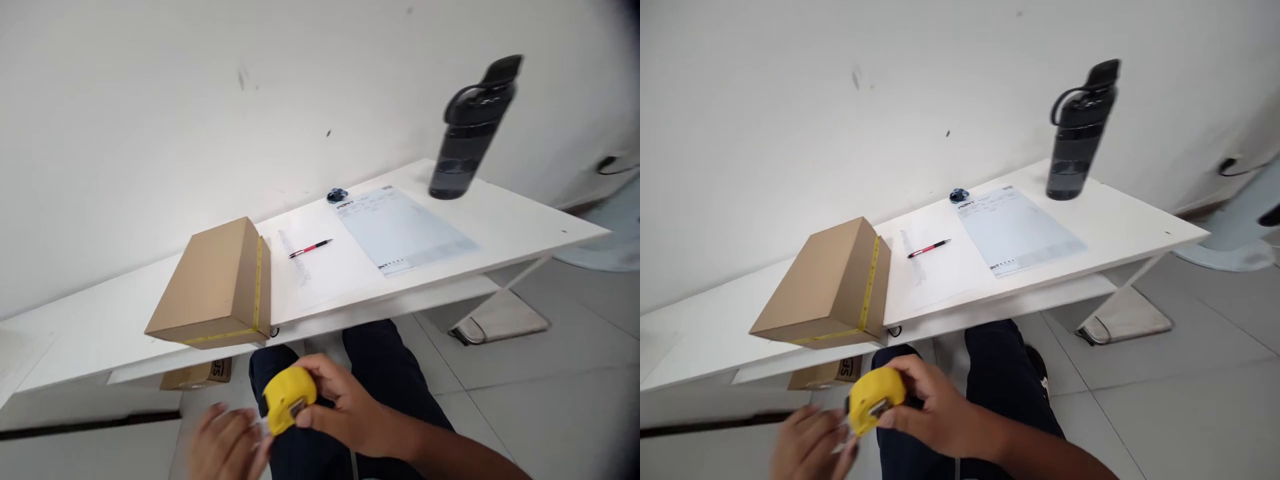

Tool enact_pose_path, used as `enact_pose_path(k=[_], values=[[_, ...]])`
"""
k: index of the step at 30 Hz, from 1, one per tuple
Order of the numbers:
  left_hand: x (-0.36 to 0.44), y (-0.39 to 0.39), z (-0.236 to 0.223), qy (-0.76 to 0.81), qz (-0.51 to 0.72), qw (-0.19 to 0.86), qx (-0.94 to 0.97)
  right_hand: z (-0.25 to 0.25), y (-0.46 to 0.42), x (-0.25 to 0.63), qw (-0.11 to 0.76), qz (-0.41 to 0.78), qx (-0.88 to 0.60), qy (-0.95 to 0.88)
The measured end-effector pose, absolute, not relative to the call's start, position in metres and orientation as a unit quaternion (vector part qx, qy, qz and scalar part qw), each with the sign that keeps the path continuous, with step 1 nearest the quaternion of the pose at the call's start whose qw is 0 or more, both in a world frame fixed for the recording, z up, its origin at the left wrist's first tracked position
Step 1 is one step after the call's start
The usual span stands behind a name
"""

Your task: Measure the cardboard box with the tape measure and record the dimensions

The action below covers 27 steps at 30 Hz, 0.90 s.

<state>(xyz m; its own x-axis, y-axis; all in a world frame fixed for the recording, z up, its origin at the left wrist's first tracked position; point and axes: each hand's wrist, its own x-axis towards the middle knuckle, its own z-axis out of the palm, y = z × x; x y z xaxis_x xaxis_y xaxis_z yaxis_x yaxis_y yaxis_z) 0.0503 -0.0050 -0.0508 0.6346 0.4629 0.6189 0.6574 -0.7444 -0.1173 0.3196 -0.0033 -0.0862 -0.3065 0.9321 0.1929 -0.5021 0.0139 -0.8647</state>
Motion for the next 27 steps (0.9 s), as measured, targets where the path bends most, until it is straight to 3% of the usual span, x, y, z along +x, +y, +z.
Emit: enact_pose_path(k=[4, 9, 11, 14, 16, 19, 22, 27], values=[[0.119, -0.017, -0.125, -0.399, -0.429, 0.047, -0.809, -0.127, -0.013, 0.324, 0.491, 0.767, -0.269, -0.314], [0.157, -0.037, -0.186, -0.462, -0.533, -0.175, -0.687, -0.142, -0.026, 0.324, 0.432, 0.769, -0.289, -0.373], [0.163, -0.042, -0.192, -0.443, -0.578, -0.239, -0.642, -0.135, -0.017, 0.333, 0.405, 0.699, -0.299, -0.508], [0.160, -0.041, -0.186, -0.439, -0.577, -0.274, -0.631, -0.111, 0.034, 0.360, 0.374, 0.488, -0.363, -0.700], [0.153, -0.035, -0.178, -0.449, -0.547, -0.251, -0.660, -0.089, 0.089, 0.380, 0.363, 0.325, -0.488, -0.724], [0.148, -0.013, -0.165, -0.425, -0.498, -0.136, -0.743, -0.067, 0.174, 0.402, 0.182, 0.117, -0.643, -0.734], [0.154, 0.020, -0.158, -0.368, -0.456, -0.039, -0.810, -0.063, 0.225, 0.412, 0.131, 0.116, -0.646, -0.743], [0.174, 0.076, -0.152, -0.333, -0.401, 0.024, -0.853, -0.065, 0.224, 0.407, 0.182, 0.114, -0.612, -0.761]])
